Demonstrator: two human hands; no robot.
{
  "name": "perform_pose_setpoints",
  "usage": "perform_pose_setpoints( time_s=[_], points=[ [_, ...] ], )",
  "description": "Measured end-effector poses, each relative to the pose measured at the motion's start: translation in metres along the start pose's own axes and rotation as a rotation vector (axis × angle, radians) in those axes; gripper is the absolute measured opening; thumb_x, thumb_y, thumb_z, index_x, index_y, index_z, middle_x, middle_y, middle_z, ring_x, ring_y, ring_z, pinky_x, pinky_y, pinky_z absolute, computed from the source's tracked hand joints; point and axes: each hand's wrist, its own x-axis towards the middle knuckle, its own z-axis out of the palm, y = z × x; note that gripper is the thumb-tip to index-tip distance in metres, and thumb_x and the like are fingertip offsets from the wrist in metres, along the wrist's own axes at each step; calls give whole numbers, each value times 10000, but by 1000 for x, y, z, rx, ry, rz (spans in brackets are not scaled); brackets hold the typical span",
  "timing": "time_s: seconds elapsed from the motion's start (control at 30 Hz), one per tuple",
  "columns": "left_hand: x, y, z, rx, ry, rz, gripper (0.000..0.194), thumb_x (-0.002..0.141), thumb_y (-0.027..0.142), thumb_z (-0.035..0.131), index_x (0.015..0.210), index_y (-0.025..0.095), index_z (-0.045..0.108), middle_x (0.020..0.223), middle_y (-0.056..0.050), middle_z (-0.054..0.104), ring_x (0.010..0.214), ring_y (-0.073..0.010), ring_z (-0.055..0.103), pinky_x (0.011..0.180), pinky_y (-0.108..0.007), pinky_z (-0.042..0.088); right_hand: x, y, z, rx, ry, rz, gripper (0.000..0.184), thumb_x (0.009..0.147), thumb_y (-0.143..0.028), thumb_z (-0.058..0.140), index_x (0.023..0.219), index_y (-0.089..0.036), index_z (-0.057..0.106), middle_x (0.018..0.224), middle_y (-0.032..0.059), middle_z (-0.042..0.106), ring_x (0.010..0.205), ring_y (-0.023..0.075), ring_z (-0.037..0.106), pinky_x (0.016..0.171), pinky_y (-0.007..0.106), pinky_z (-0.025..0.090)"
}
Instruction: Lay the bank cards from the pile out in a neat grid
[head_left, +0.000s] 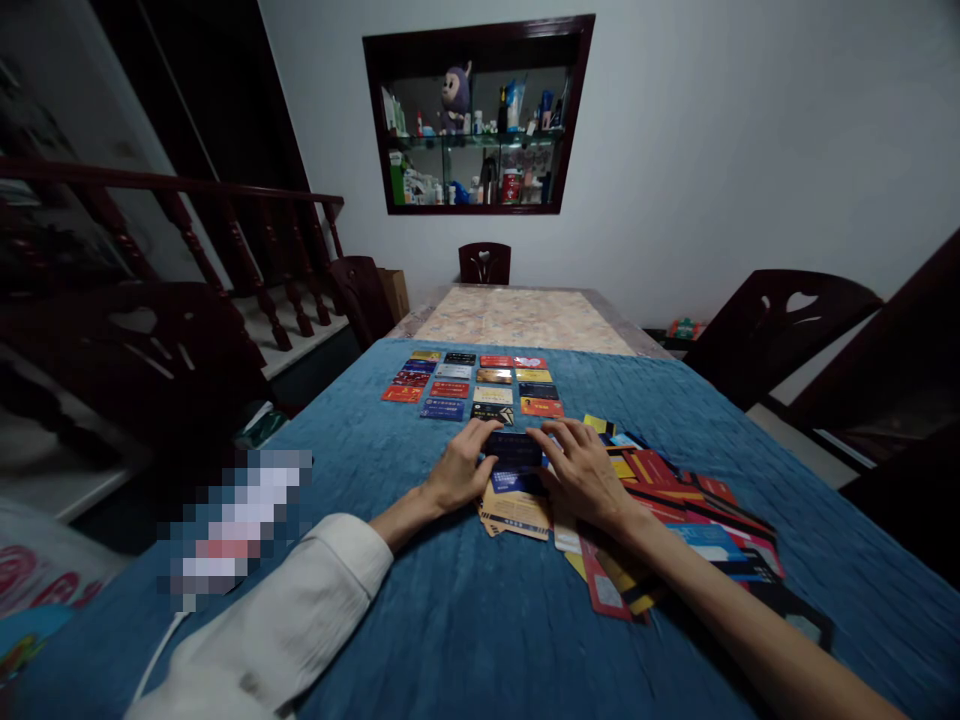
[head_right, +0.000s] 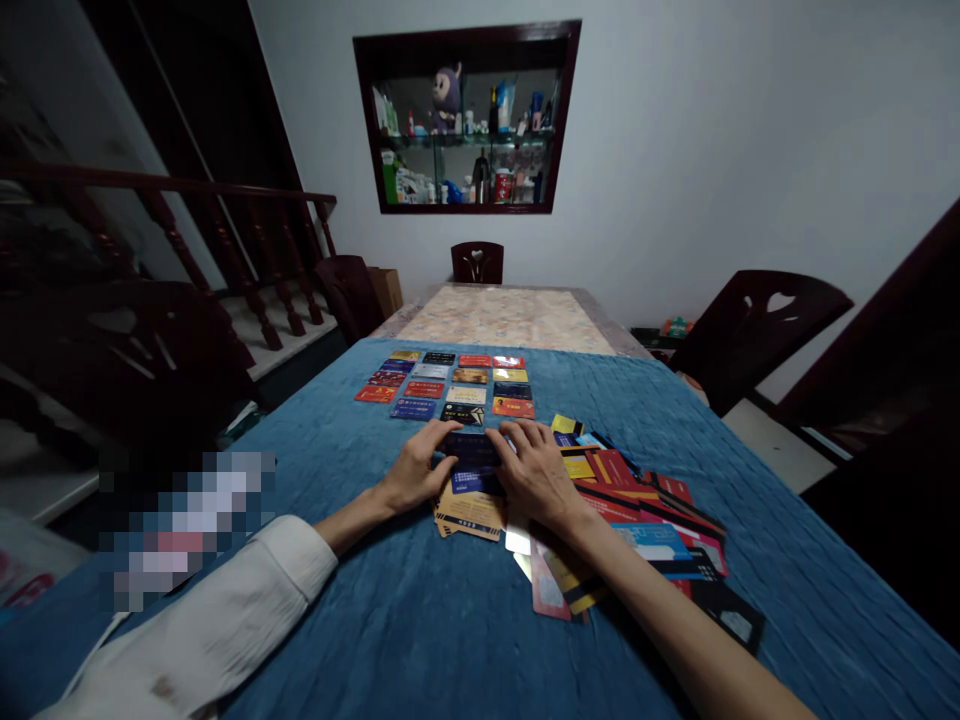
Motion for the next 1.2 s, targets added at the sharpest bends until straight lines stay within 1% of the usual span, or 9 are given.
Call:
perform_pose_setpoints(
  time_s=[0.07,0.13,0.37,0.57,0.73,0.93,1.07,1.2],
  points=[
    [-2,1,-1,50,-34,44,522,803,41,559,1299,180,476,1204,-104,571,1135,-233,562,1015,-411,494,0,0,0,-7,9,-9,430,862,-209,564,1284,-128,566,1139,164,599,1073,305,451,887,440,410],
    [-3,1,-1,99,-43,70,531,811,48,553,1315,184,455,1240,-113,535,1173,-247,536,1044,-431,473,0,0,1,-9,12,-7,429,853,-203,570,1273,-118,567,1127,164,602,1062,303,451,883,438,413],
    [-2,0,-5,249,-49,136,529,803,92,585,1311,178,465,1286,-148,490,1195,-292,516,1012,-466,480,0,0,2,11,-5,15,438,845,-232,586,1273,-139,567,1109,155,605,1049,307,458,872,446,416],
    [-1,3,-9,340,-106,147,572,783,88,586,1338,164,466,1275,-163,525,1163,-308,529,972,-482,482,1,0,-1,25,-20,18,433,844,-233,586,1268,-146,573,1090,150,611,1026,302,471,855,434,423],
    [0,-1,-8,378,-120,138,600,798,95,564,1378,179,435,1313,-170,520,1192,-312,526,966,-487,471,1,0,-2,51,-40,29,457,855,-258,587,1299,-156,558,1107,152,609,1022,304,472,842,435,424],
    [3,-4,-12,417,-158,149,582,821,131,573,1382,138,422,1332,-200,519,1203,-329,517,970,-502,461,3,-1,1,70,-38,34,448,844,-282,621,1265,-140,558,1108,150,607,1022,303,475,827,428,428],
    [6,-5,-17,412,-170,129,590,806,125,592,1372,152,429,1343,-194,514,1218,-326,506,982,-503,452,9,-1,5,76,-55,49,445,834,-272,633,1249,-128,562,1120,156,604,1012,301,475,826,419,428],
    [11,-11,-25,403,-166,97,610,764,90,620,1343,177,448,1341,-170,509,1224,-313,497,1011,-498,441,21,-1,9,81,-100,38,456,857,-321,611,1263,-121,556,1130,169,604,1009,306,470,832,430,428]
  ],
)
